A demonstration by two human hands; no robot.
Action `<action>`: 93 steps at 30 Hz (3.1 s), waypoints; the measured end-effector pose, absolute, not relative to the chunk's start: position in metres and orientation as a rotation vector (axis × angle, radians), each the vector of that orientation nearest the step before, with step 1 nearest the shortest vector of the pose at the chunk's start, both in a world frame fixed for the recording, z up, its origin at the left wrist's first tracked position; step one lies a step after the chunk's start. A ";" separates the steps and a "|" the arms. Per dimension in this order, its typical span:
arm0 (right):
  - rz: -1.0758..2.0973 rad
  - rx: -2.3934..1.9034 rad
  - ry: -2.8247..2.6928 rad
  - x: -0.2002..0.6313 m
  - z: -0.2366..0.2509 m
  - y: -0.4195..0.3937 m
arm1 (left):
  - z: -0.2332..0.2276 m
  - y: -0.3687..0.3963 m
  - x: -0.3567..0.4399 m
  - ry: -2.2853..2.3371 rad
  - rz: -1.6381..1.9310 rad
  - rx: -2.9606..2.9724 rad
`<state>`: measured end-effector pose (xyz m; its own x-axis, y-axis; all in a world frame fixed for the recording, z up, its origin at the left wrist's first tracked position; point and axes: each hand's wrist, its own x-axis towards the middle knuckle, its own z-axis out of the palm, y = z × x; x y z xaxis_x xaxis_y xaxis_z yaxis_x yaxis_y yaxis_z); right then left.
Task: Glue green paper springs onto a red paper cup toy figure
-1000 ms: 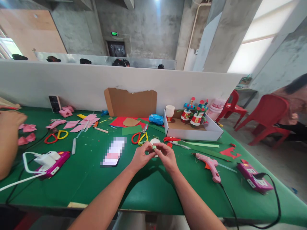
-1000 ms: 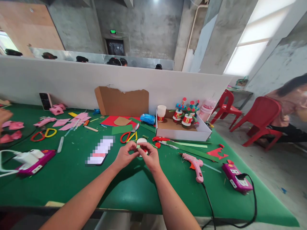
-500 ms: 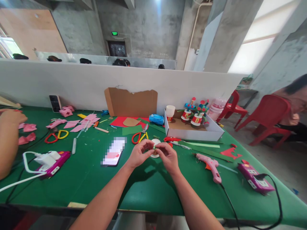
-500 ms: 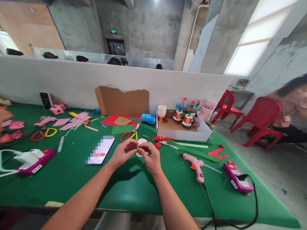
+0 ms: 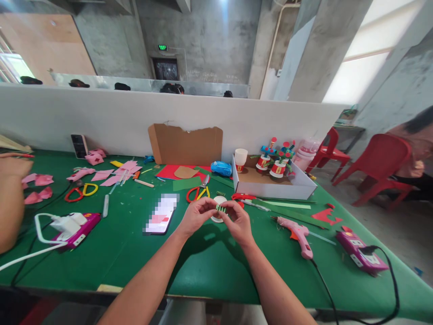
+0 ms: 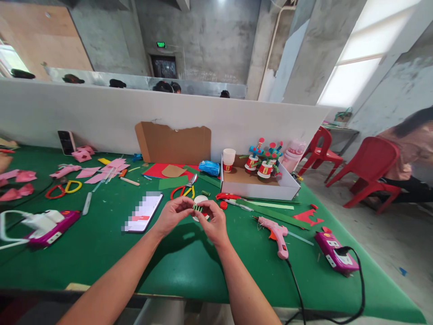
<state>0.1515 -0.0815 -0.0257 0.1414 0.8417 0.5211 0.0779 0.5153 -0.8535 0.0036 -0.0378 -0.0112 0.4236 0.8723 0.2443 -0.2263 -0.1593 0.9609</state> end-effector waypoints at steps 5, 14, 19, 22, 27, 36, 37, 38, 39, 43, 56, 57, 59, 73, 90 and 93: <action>0.686 -0.921 -1.319 0.152 -0.026 -0.081 | -0.009 -0.039 0.004 0.626 1.057 1.374; 0.794 -0.839 -1.203 0.148 -0.026 -0.081 | -0.015 -0.033 0.004 0.603 1.109 1.211; 0.826 -0.844 -1.175 0.149 -0.026 -0.080 | -0.017 -0.030 0.003 0.608 1.141 1.128; 0.823 -0.864 -1.175 0.149 -0.026 -0.080 | -0.017 -0.030 0.002 0.627 1.144 1.156; 0.798 -0.884 -1.170 0.149 -0.024 -0.081 | -0.017 -0.032 0.001 0.645 1.133 1.241; 0.793 -0.892 -1.194 0.150 -0.024 -0.080 | -0.015 -0.033 0.001 0.664 1.122 1.289; 0.793 -0.891 -1.192 0.150 -0.024 -0.080 | -0.016 -0.032 0.001 0.661 1.129 1.288; 0.792 -0.890 -1.190 0.150 -0.024 -0.080 | -0.016 -0.032 0.001 0.660 1.135 1.284; 0.788 -0.888 -1.189 0.150 -0.024 -0.080 | -0.016 -0.032 0.002 0.660 1.142 1.280; 0.748 -0.903 -1.196 0.149 -0.025 -0.080 | -0.016 -0.031 0.001 0.665 1.156 1.263; 0.920 -0.892 -1.204 0.149 -0.029 -0.079 | -0.016 -0.037 0.002 0.671 1.079 1.492; 0.922 -0.891 -1.195 0.149 -0.029 -0.079 | -0.016 -0.037 0.002 0.665 1.078 1.497; 0.916 -0.887 -1.184 0.149 -0.030 -0.079 | -0.015 -0.037 0.002 0.654 1.080 1.502; 0.818 -0.901 -1.204 0.149 -0.030 -0.077 | -0.018 -0.036 0.002 0.708 1.186 1.636; 0.889 -0.889 -1.151 0.147 -0.029 -0.077 | -0.019 -0.038 0.003 0.683 1.121 1.498; 0.909 -0.902 -1.139 0.147 -0.028 -0.078 | -0.019 -0.037 0.003 0.676 1.095 1.485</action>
<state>0.1466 -0.0777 -0.0282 0.1742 0.9246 0.3387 -0.1256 0.3620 -0.9237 0.0027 -0.0367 -0.0191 0.4064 0.8744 0.2652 -0.1550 -0.2201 0.9631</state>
